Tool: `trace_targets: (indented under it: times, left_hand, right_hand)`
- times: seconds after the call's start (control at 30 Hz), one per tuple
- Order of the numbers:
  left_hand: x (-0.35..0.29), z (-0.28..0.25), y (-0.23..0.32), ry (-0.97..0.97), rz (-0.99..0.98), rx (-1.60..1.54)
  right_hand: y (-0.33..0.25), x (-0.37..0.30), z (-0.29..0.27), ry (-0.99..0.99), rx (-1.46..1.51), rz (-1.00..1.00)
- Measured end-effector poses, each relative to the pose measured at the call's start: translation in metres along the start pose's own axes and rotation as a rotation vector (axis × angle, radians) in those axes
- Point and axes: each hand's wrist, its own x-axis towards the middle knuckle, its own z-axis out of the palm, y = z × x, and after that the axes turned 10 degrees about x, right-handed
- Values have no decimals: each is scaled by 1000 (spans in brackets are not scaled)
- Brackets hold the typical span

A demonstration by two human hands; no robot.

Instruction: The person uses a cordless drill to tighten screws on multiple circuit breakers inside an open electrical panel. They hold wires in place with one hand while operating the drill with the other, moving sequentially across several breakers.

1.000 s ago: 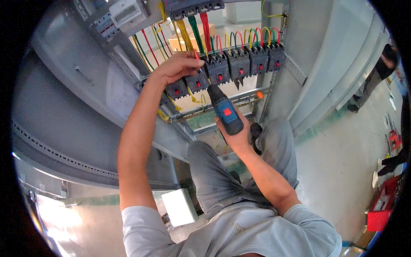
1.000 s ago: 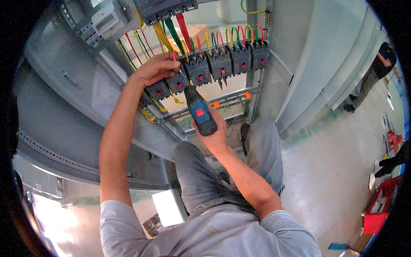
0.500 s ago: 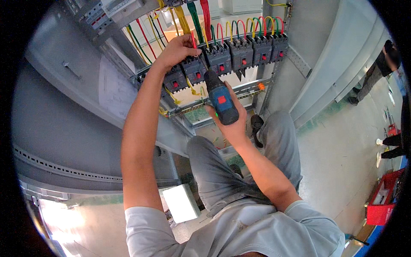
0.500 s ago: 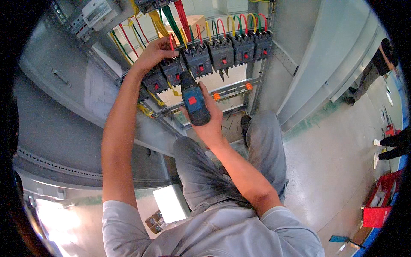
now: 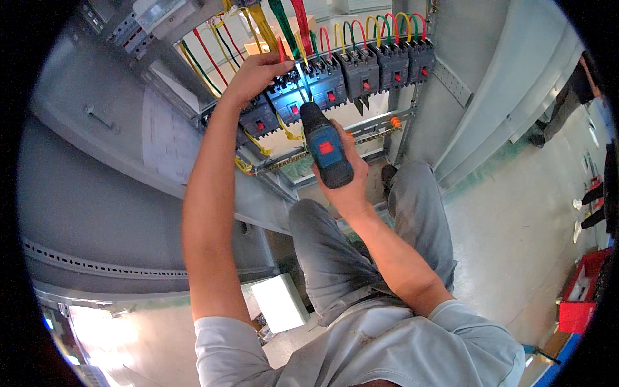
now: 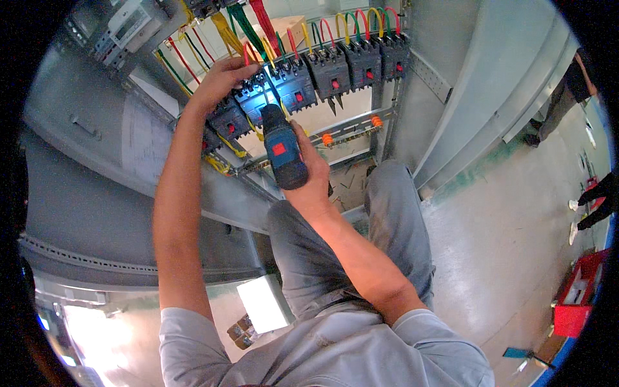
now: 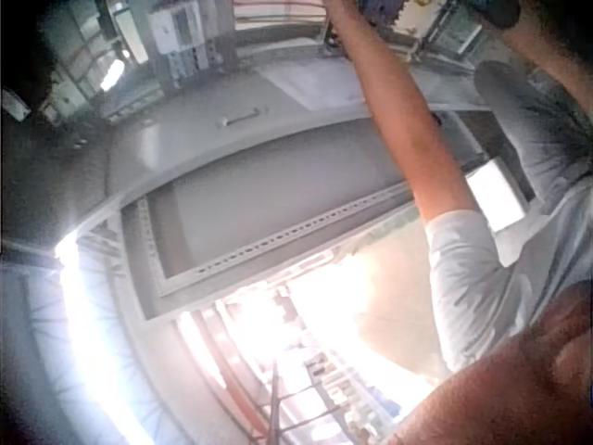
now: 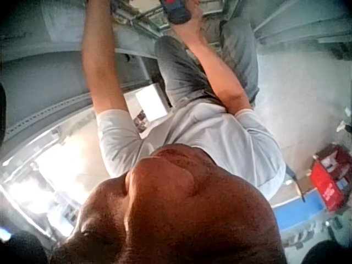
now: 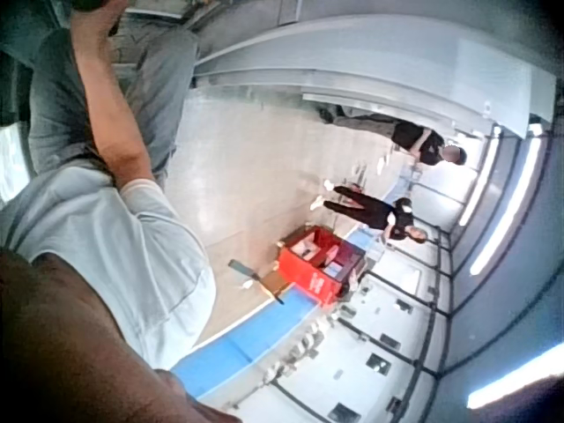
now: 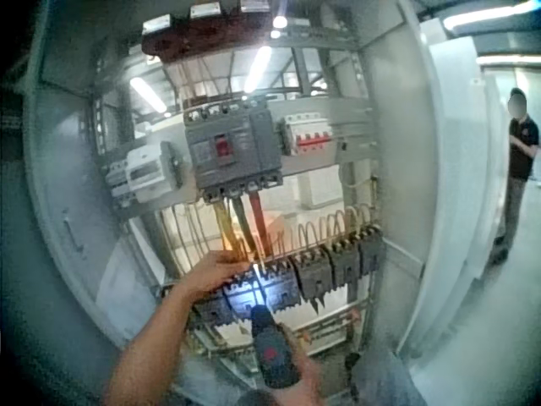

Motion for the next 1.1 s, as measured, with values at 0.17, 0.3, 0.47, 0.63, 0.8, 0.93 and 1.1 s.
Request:
trace_targets:
  times: [0.17,0.3,0.47,0.63,0.8,0.93,1.1]
  left_hand:
    - [-5,8,1,23,72,-17]
    - [-12,7,7,30,108,30]
    - [-13,3,7,-19,58,-77]
    - [-12,-4,17,-65,31,-116]
    - [-5,-5,6,-113,6,-318]
    - [-1,-11,5,-163,-62,-429]
    - [6,-22,3,-210,-112,-449]
  right_hand:
    - [5,-4,-3,-10,22,-1]
    - [5,-8,-5,-19,68,24]
    - [8,-8,-8,-8,116,6]
    - [18,-12,-15,-27,108,-37]
    - [21,-8,-18,-37,110,-64]
    - [26,-6,-22,-44,77,-76]
    - [33,-8,-23,-49,96,-27]
